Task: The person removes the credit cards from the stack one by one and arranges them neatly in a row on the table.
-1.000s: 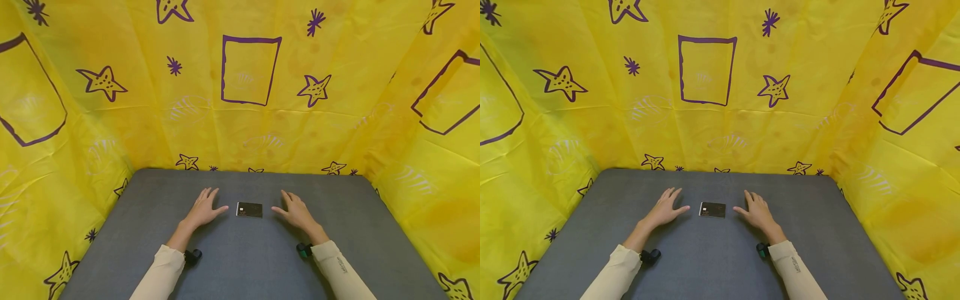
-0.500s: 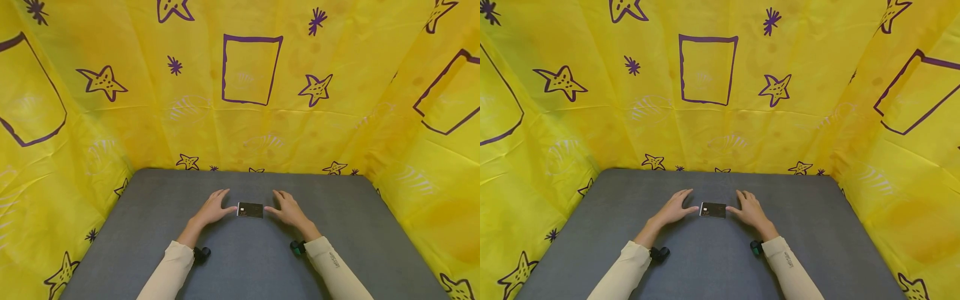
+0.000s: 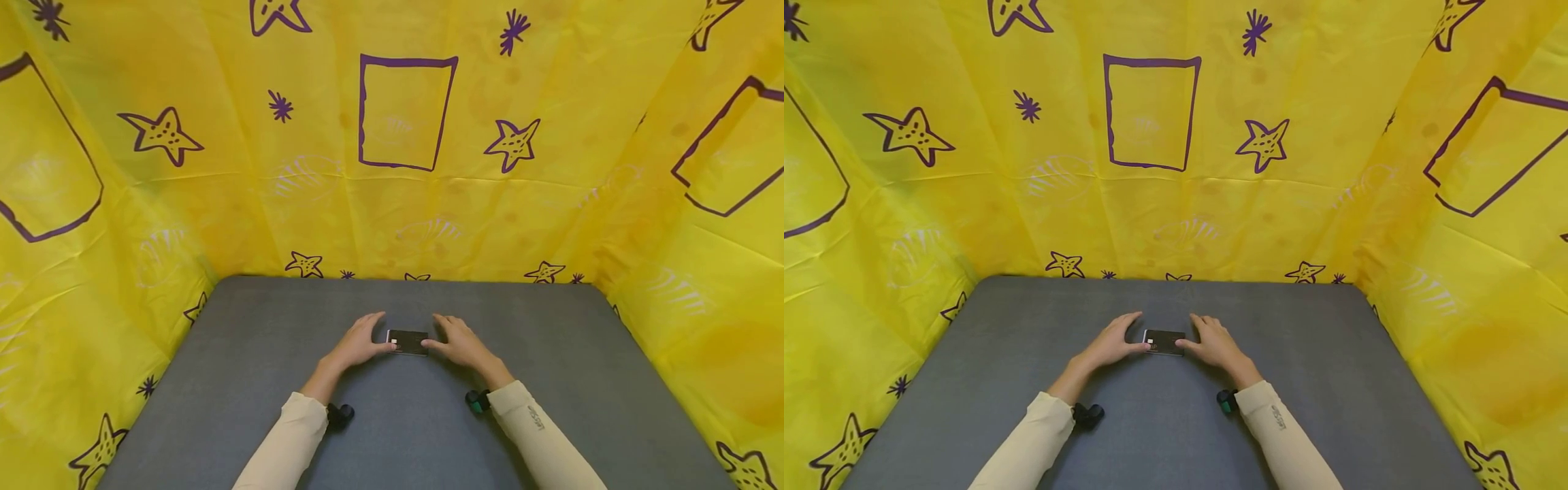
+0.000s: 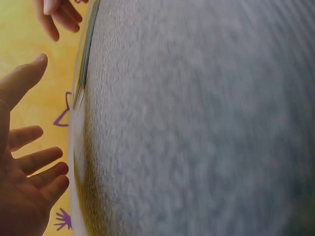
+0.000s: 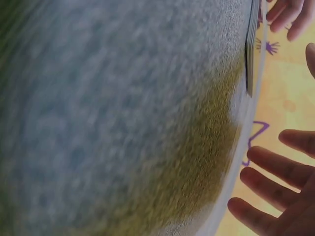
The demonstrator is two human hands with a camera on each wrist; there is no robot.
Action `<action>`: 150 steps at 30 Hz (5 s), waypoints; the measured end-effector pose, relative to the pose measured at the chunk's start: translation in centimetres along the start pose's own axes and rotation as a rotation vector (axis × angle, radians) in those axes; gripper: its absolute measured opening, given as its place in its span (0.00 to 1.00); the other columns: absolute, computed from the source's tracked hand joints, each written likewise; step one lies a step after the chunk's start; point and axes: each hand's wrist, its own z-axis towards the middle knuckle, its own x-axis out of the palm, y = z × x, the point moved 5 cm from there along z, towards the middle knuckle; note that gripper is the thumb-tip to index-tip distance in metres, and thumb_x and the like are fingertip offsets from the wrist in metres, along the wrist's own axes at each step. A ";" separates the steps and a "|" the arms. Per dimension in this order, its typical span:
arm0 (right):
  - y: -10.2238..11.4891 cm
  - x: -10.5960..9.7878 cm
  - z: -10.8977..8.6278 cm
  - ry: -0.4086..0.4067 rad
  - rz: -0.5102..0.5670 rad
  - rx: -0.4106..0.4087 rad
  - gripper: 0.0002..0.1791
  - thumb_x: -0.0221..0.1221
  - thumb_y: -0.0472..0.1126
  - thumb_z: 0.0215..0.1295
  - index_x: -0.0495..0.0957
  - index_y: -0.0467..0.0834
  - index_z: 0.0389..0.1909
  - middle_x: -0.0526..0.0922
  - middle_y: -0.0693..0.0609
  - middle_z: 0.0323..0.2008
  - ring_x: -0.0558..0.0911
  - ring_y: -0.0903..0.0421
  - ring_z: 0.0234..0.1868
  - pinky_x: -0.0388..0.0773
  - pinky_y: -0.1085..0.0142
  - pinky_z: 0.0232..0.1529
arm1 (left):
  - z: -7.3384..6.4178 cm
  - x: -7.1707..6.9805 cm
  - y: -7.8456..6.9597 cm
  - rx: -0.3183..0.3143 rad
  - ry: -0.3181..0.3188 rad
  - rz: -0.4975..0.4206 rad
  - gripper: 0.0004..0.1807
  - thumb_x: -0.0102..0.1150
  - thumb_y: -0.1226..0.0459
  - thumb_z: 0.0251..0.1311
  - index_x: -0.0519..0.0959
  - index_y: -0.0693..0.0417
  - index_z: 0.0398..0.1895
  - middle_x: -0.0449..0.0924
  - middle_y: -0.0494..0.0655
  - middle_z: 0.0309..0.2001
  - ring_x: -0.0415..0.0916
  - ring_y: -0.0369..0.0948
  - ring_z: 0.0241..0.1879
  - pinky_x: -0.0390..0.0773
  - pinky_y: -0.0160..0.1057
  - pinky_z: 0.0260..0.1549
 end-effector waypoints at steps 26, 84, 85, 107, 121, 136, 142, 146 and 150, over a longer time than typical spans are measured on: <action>1.9 1.4 1.2 0.057 -0.107 -0.088 0.35 0.68 0.54 0.56 0.75 0.37 0.60 0.79 0.40 0.54 0.76 0.43 0.53 0.72 0.48 0.57 | 0.9 1.2 -1.5 0.090 0.023 0.080 0.28 0.74 0.57 0.49 0.77 0.56 0.54 0.78 0.54 0.55 0.69 0.53 0.58 0.69 0.52 0.58; 1.9 1.8 2.3 0.155 -0.137 -0.098 0.30 0.71 0.48 0.53 0.79 0.39 0.55 0.75 0.47 0.43 0.72 0.52 0.44 0.73 0.55 0.49 | 1.1 1.0 -1.9 0.094 0.090 0.182 0.29 0.72 0.56 0.50 0.78 0.57 0.56 0.76 0.52 0.49 0.71 0.49 0.50 0.71 0.49 0.53; 1.9 1.8 2.2 0.149 -0.134 -0.100 0.30 0.71 0.48 0.53 0.79 0.39 0.55 0.75 0.47 0.43 0.72 0.52 0.44 0.73 0.55 0.49 | 1.1 1.0 -1.9 0.097 0.086 0.180 0.29 0.72 0.56 0.50 0.78 0.57 0.55 0.76 0.52 0.48 0.71 0.49 0.49 0.71 0.49 0.53; 2.2 1.5 1.3 0.091 -0.113 -0.116 0.31 0.72 0.48 0.52 0.79 0.38 0.56 0.75 0.48 0.43 0.71 0.53 0.45 0.73 0.56 0.48 | 0.5 0.6 -2.1 0.119 0.047 0.179 0.28 0.72 0.54 0.49 0.79 0.55 0.54 0.78 0.51 0.49 0.70 0.48 0.50 0.71 0.50 0.53; 2.9 1.0 1.3 0.046 -0.100 -0.186 0.30 0.72 0.47 0.52 0.79 0.38 0.55 0.76 0.48 0.45 0.72 0.54 0.45 0.73 0.57 0.47 | -0.1 -0.4 -1.9 0.129 0.002 0.190 0.29 0.73 0.54 0.48 0.80 0.54 0.54 0.78 0.50 0.50 0.71 0.48 0.52 0.71 0.51 0.54; 4.6 0.5 0.7 0.021 -0.082 -0.227 0.29 0.70 0.48 0.53 0.79 0.41 0.55 0.75 0.50 0.45 0.71 0.54 0.46 0.73 0.58 0.47 | -1.4 -2.0 -1.8 0.118 0.018 0.158 0.28 0.72 0.55 0.49 0.79 0.51 0.55 0.77 0.48 0.50 0.69 0.47 0.53 0.72 0.51 0.53; 5.4 0.0 0.3 0.012 -0.066 -0.248 0.29 0.70 0.48 0.53 0.79 0.41 0.55 0.75 0.50 0.44 0.71 0.54 0.45 0.73 0.58 0.46 | -2.1 -2.7 -2.0 0.128 0.001 0.143 0.28 0.73 0.55 0.49 0.79 0.51 0.55 0.76 0.48 0.50 0.69 0.48 0.53 0.72 0.52 0.53; 6.2 0.3 0.4 0.006 -0.070 -0.263 0.29 0.70 0.49 0.53 0.79 0.41 0.55 0.75 0.50 0.44 0.71 0.54 0.46 0.73 0.58 0.47 | -2.8 -3.3 -1.6 0.124 -0.016 0.144 0.28 0.73 0.55 0.48 0.79 0.50 0.55 0.76 0.47 0.50 0.68 0.48 0.53 0.71 0.52 0.53; 7.4 0.9 0.6 0.012 -0.083 -0.285 0.29 0.70 0.50 0.53 0.79 0.41 0.55 0.75 0.51 0.44 0.71 0.54 0.46 0.73 0.58 0.48 | -3.7 -4.1 -0.7 0.103 -0.033 0.148 0.27 0.74 0.55 0.47 0.80 0.49 0.54 0.76 0.46 0.49 0.69 0.47 0.52 0.71 0.51 0.53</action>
